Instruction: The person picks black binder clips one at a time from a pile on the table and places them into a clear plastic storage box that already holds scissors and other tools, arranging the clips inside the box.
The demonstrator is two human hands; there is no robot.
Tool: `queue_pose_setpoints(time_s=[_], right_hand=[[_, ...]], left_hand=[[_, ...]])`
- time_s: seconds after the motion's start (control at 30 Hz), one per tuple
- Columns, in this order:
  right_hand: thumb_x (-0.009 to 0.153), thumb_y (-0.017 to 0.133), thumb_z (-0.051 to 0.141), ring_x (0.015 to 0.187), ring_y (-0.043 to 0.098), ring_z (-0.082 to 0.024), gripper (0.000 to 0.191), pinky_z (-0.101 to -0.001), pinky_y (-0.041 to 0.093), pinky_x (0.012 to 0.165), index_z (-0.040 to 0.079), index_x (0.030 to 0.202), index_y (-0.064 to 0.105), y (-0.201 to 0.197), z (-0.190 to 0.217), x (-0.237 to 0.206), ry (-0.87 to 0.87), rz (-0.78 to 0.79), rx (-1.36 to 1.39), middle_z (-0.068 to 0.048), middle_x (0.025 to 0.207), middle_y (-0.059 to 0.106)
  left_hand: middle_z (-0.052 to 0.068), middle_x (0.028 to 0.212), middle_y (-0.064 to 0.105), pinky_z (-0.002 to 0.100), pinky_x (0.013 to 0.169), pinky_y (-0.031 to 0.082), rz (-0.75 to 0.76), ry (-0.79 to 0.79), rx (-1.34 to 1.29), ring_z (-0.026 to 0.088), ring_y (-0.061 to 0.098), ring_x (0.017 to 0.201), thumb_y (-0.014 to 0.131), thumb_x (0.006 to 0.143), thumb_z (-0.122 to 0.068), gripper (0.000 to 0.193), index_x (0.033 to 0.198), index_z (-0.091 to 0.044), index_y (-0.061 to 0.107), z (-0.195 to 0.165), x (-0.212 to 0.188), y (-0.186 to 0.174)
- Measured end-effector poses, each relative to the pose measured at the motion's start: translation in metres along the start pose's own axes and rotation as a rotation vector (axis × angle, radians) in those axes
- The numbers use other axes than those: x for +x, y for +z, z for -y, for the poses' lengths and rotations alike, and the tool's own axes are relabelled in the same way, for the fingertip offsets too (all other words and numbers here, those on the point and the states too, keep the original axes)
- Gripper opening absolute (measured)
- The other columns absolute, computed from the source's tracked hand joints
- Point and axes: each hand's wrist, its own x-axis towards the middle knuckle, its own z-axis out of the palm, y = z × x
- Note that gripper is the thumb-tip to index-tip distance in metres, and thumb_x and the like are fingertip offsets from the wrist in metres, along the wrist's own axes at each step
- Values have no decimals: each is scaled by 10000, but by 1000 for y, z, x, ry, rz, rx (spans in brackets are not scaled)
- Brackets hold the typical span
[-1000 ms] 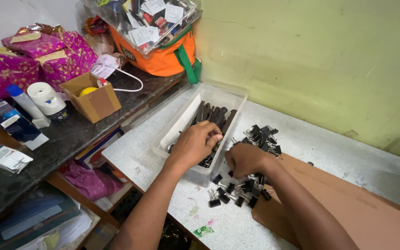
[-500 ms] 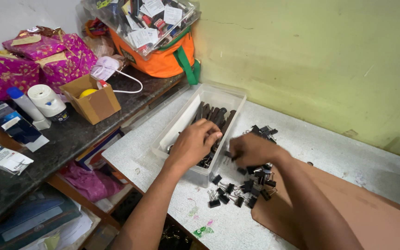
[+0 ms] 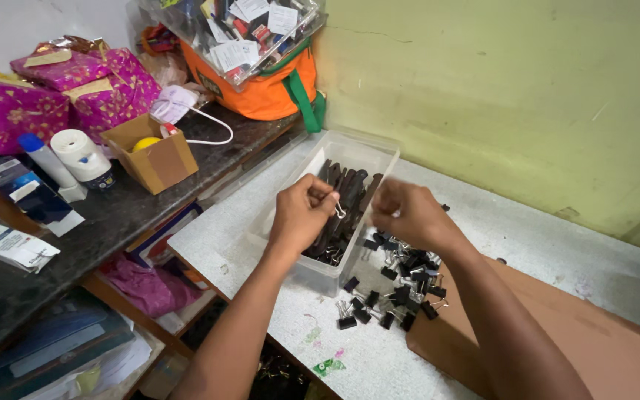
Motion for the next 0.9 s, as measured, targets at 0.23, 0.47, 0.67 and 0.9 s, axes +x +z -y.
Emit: queue_pose_setpoints(time_s=[0.23,0.47,0.67,0.9], right_hand=[[631,927,268,936,718,-260,404,-393,564,807,122,970,761,24,-42,8,40,380,-565,-76,977,765],[607,894,252,862,738,-298,334,-410,566,770,53,845,771,37,-65,15,33,481,-658,-118,880,766],[553,926,267,828,706,-293,359,-415,554,738,59,789,754,40,-64,14,17,473,-699,-120,824,738],[636,759,161,736,707,-312,169,-457,548,664,21,718,715,44,-53,10,50,534,-747,-137,724,692]], left_hand=[[111,697,750,290,614,586,246,-227,124,153,752,637,824,812,-134,214,771,-4,659,30,18,13],[109,762,778,371,697,583,455,-297,355,199,739,682,838,824,-241,220,805,-39,754,11,10,7],[121,841,757,383,798,572,413,-187,514,256,745,822,853,796,-246,197,858,-65,810,-15,-3,2],[94,875,787,384,707,564,523,-357,439,181,737,714,604,994,-263,216,1082,-124,745,-31,-8,-2]])
